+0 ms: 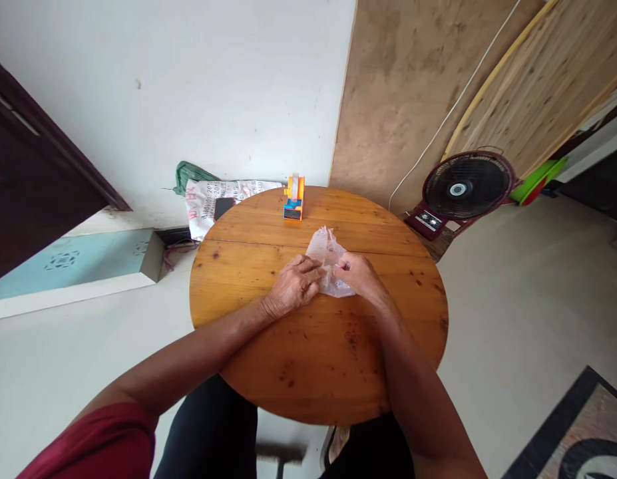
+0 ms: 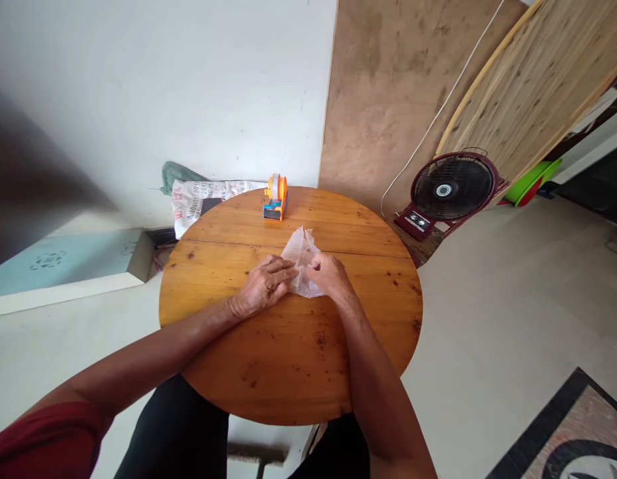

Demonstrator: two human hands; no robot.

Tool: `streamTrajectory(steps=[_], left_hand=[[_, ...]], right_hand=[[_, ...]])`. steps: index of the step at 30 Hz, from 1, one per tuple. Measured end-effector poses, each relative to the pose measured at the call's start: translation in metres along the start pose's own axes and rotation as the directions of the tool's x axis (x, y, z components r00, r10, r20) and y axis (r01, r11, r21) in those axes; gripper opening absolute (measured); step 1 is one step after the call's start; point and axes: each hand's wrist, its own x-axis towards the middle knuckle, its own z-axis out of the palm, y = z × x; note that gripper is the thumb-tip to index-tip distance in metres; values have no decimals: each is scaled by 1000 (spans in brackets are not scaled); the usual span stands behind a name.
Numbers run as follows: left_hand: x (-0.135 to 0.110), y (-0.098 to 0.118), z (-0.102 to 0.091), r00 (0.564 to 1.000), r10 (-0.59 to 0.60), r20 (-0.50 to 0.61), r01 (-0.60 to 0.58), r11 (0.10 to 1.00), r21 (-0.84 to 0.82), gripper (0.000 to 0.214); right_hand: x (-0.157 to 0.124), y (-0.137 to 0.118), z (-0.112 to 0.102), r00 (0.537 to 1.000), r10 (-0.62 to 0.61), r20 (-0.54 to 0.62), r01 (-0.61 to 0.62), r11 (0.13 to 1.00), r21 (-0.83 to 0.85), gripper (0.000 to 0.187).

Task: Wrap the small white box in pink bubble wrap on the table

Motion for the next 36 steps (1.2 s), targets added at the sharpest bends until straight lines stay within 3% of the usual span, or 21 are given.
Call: streamTrajectory(steps=[4, 7, 12, 21, 27, 32, 36], left_hand=[[0, -2, 1, 1000, -4, 15, 4, 1000, -3, 31], [0, -2, 1, 999, -16, 49, 17, 1000, -7, 33], [2, 0, -1, 998, -18, 61, 20, 999, -35, 33], [0, 4, 1, 992, -130, 5, 129, 979, -157, 20], [0, 8, 0, 958, -278, -72, 256, 940, -224, 32], [1, 6, 0, 970, -236, -64, 220, 957, -191, 9], [1, 6, -4, 967, -239, -84, 209, 940, -268, 4]], right_hand=[[1, -2, 8, 999, 9, -36, 1, 961, 276, 15], [-1, -8, 13, 999, 44, 2, -40, 890, 455, 19], [-9, -23, 16, 995, 95, 44, -101, 782, 614, 25], [-19, -32, -3, 978, 69, 199, -189, 697, 692, 29], [-22, -35, -7, 975, 39, 220, -181, 715, 675, 30], [-24, -35, -9, 973, 13, 229, -163, 742, 651, 34], [-26, -37, -11, 970, -9, 244, -154, 754, 639, 35]])
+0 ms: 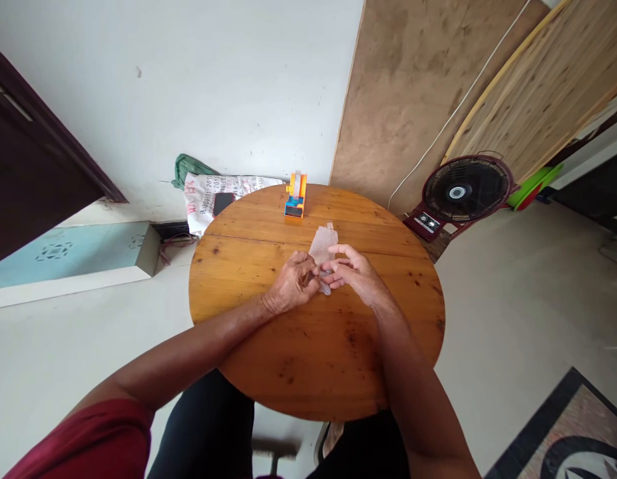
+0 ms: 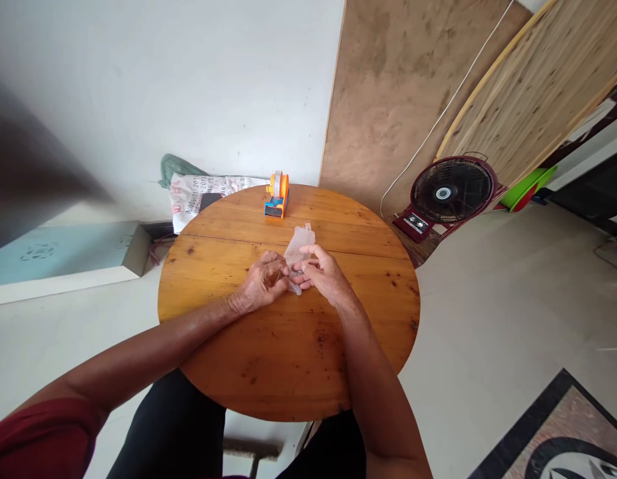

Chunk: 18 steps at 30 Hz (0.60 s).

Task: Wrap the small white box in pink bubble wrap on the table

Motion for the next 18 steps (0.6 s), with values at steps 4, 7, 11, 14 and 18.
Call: streamTrajectory(steps=[4, 7, 11, 14, 18], left_hand=[[3, 6, -6, 999, -32, 16, 33, 997, -68, 12], [5, 11, -7, 998, -56, 6, 56, 996, -63, 25], [5, 13, -2, 998, -57, -18, 57, 998, 5, 28], [4, 11, 1, 998, -51, -36, 52, 998, 38, 26], [4, 10, 2, 997, -55, -47, 55, 998, 5, 23]], right_hand=[[-2, -1, 0, 1000, 2, 15, -2, 1000, -2, 34], [-1, -1, 0, 1000, -12, 18, 12, 1000, -20, 35], [-2, 0, -1, 999, -39, 27, 40, 998, -40, 38], [-3, 1, -1, 995, -64, 72, 67, 997, -40, 44], [-4, 1, 0, 987, -78, 137, 83, 996, -30, 49]])
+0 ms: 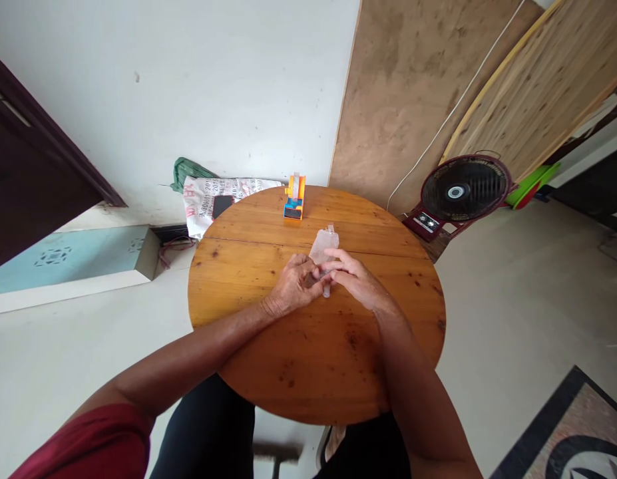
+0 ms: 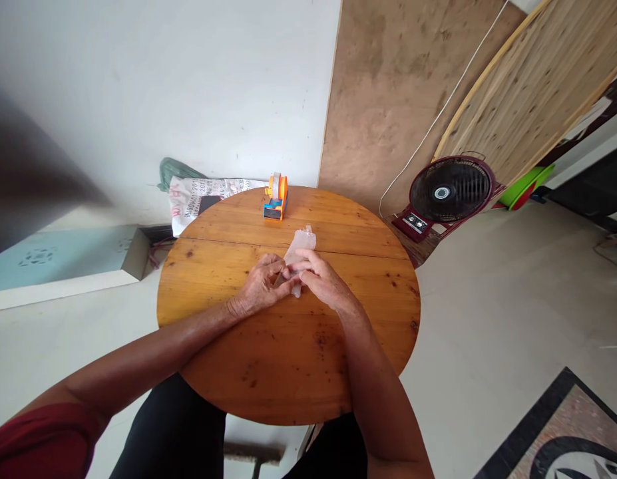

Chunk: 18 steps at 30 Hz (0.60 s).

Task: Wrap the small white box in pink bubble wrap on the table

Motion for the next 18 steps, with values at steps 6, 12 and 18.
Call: streamTrajectory(steps=[6, 12, 18], left_hand=[[-3, -3, -1, 995, -67, 67, 72, 995, -69, 10], [-3, -3, -1, 991, -109, 72, 116, 988, -104, 9], [-6, 0, -2, 991, -83, 106, 93, 991, -97, 8]], right_hand=[[0, 0, 1, 1000, -6, -16, 6, 999, -33, 53], [1, 4, -2, 999, -33, 11, 34, 998, -60, 53], [-1, 2, -3, 1000, -14, 15, 15, 996, -85, 57]])
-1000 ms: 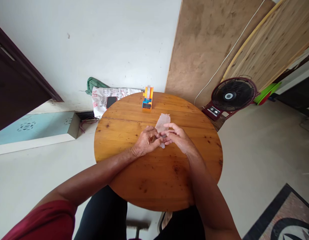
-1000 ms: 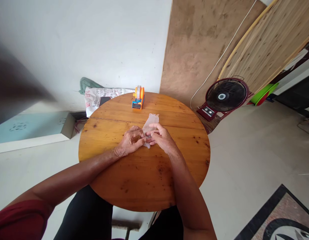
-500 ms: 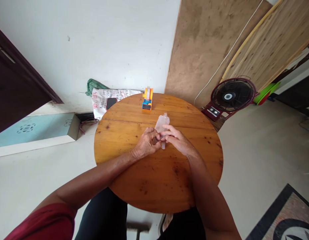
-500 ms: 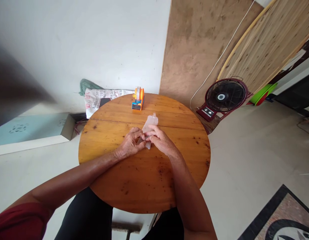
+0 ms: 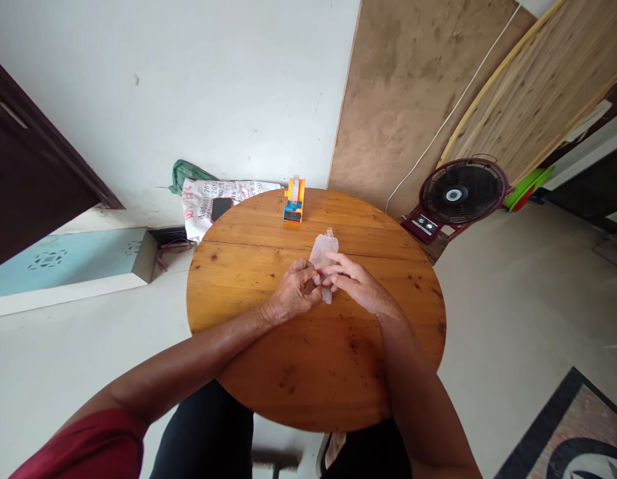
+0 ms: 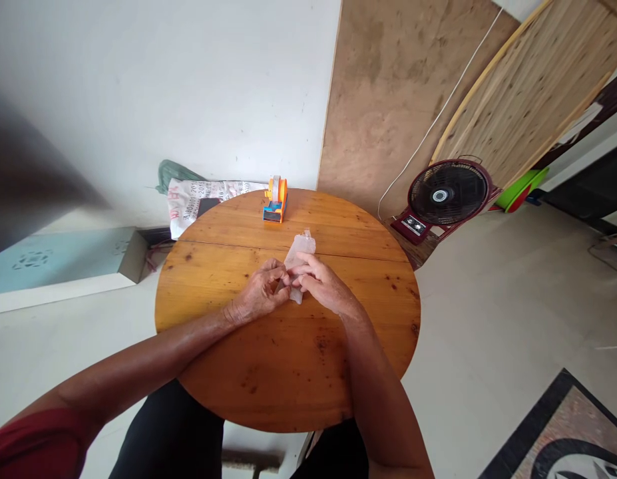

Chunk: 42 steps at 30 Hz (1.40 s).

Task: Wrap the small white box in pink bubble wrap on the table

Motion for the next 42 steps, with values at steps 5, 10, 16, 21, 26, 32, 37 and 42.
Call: streamTrajectory(steps=[5, 10, 16, 21, 26, 32, 37, 42], left_hand=[[0, 2, 1, 1000, -11, 3, 11, 1000, -22, 12], [4, 0, 4, 998, -57, -22, 57, 998, 5, 30], [5, -1, 6, 997, -76, -18, 76, 997, -3, 27], [4, -1, 4, 997, -74, -7, 74, 997, -9, 16], [5, -3, 4, 996, -94, 0, 94, 995, -20, 16], [5, -5, 5, 993, -114, -6, 114, 992, -62, 13], [5, -5, 5, 996, -84, 3, 84, 993, -79, 13], [5, -3, 2, 994, -94, 49, 95, 995, -29, 13]], right_hand=[[-1, -2, 1, 1000, -3, 9, 3, 1000, -5, 56], [1, -2, 2, 1000, 12, 13, -11, 1000, -10, 58], [2, 3, 2, 1000, 20, -17, -19, 1000, 7, 58], [3, 4, 4, 1000, 11, -18, -11, 1000, 20, 57], [2, 2, -3, 999, -13, -53, 13, 1000, 12, 54], [1, 2, -27, 961, -72, -265, 38, 990, -132, 22], [6, 6, -23, 968, -157, -198, 100, 957, -273, 15], [11, 13, -15, 965, -193, -179, 118, 925, -362, 15]])
